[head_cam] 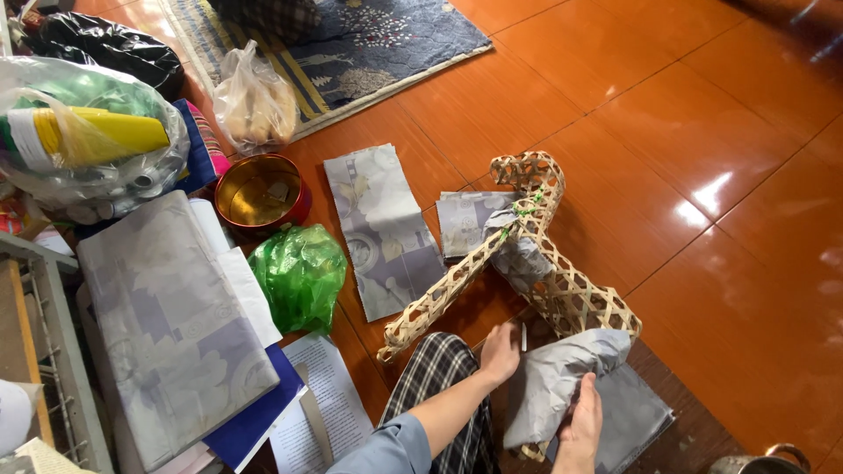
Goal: Applying glue to paper sheets and pasting them onto a woven giraffe frame
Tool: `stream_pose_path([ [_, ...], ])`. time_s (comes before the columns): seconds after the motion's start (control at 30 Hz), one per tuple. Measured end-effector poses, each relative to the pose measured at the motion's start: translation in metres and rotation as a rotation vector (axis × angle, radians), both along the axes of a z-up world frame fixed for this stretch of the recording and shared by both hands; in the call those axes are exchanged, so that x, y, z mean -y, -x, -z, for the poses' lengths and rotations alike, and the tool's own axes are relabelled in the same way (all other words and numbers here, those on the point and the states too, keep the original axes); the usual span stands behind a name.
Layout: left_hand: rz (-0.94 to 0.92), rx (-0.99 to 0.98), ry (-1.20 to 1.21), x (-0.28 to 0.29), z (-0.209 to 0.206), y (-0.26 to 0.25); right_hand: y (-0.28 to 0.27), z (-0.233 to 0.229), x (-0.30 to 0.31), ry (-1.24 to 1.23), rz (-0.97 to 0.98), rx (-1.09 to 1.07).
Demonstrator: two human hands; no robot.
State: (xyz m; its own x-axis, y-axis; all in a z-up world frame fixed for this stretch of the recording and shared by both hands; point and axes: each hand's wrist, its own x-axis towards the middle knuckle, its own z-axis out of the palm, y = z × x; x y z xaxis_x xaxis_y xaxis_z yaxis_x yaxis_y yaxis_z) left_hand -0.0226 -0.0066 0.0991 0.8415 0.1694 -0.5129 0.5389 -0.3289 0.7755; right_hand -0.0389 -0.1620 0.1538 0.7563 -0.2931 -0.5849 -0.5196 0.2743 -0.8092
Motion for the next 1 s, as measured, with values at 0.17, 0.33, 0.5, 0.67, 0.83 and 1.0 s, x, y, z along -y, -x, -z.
stream_pose_path([
  [0.17,-0.162,0.478,0.257,0.019,-0.06,0.017,0.004,-0.021,-0.008,-0.007,0.055,-0.104],
  [0.33,0.092,0.357,0.427,0.038,-0.105,0.035,0.008,-0.013,-0.013,0.007,0.013,0.032],
  [0.5,0.159,0.433,0.355,0.057,-0.081,0.03,0.008,-0.021,-0.013,0.033,0.047,-0.024],
  [0.67,0.144,0.309,0.322,0.06,-0.09,0.03,0.008,-0.012,-0.01,0.118,0.054,-0.058],
  [0.83,0.101,0.241,0.407,0.061,-0.108,0.025,0.009,0.014,0.004,0.313,-0.064,-0.015],
  [1.0,0.08,0.267,0.396,0.065,-0.074,0.018,0.014,0.072,0.014,0.539,-0.047,0.197],
])
